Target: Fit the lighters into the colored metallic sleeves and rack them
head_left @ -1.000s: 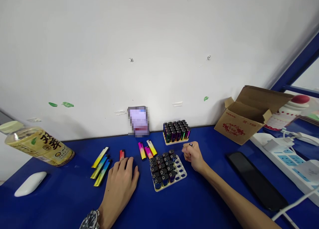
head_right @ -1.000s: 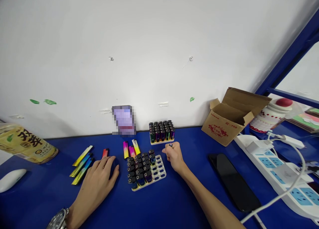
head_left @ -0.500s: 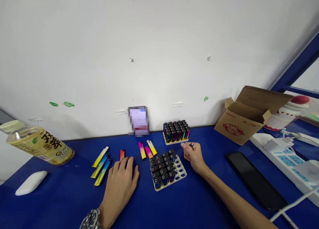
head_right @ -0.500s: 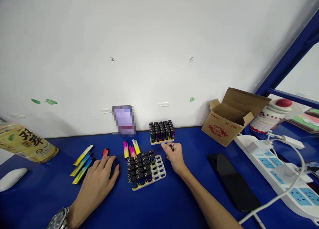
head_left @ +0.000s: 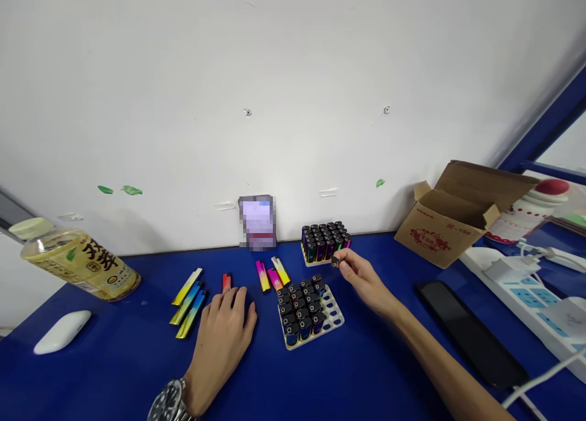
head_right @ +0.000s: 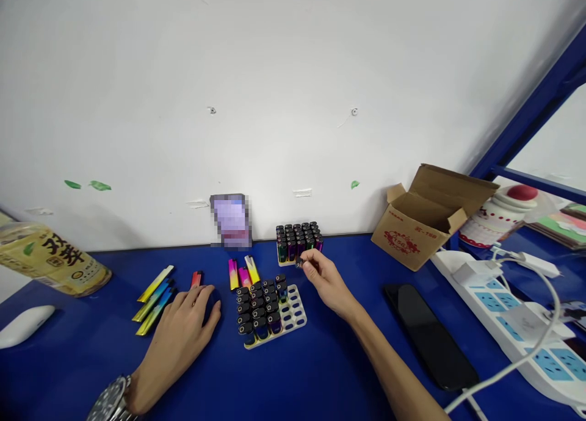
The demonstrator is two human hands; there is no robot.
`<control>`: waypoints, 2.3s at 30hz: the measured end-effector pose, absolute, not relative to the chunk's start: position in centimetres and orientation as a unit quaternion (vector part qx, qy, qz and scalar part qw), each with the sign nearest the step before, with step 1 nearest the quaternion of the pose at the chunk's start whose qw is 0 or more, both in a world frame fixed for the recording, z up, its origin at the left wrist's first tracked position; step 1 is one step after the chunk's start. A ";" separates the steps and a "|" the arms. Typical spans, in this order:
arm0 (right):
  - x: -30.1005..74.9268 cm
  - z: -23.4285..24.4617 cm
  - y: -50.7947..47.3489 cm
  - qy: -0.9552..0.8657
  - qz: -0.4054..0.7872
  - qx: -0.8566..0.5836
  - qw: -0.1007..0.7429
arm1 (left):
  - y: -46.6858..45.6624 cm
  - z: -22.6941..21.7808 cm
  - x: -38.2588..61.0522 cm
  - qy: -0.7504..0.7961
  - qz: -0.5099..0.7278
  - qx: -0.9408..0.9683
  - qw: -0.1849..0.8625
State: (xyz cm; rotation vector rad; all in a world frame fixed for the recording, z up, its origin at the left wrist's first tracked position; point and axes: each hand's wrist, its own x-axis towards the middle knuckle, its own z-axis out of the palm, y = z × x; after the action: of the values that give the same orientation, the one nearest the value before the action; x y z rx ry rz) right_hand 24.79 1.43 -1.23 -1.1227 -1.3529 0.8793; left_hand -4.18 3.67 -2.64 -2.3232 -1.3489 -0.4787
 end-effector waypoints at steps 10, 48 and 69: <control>25.1 0.2 0.6 -0.613 0.427 -0.491 0.448 | 3.9 -2.2 -4.3 -0.474 -0.227 -0.829 0.190; 16.7 2.5 -4.3 -0.783 -0.041 -0.409 0.468 | -1.8 -0.1 -2.4 -0.230 -0.461 -0.857 -0.022; 20.7 -1.6 1.4 -0.314 0.576 -0.438 0.614 | -0.2 -2.7 -1.5 -0.392 -0.294 -0.852 -0.183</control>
State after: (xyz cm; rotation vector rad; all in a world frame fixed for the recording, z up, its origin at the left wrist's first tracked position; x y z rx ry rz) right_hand 20.69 1.38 -1.57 -1.0087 -0.7244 1.3279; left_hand -1.54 -0.23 -2.68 -3.0419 -1.3993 -1.0502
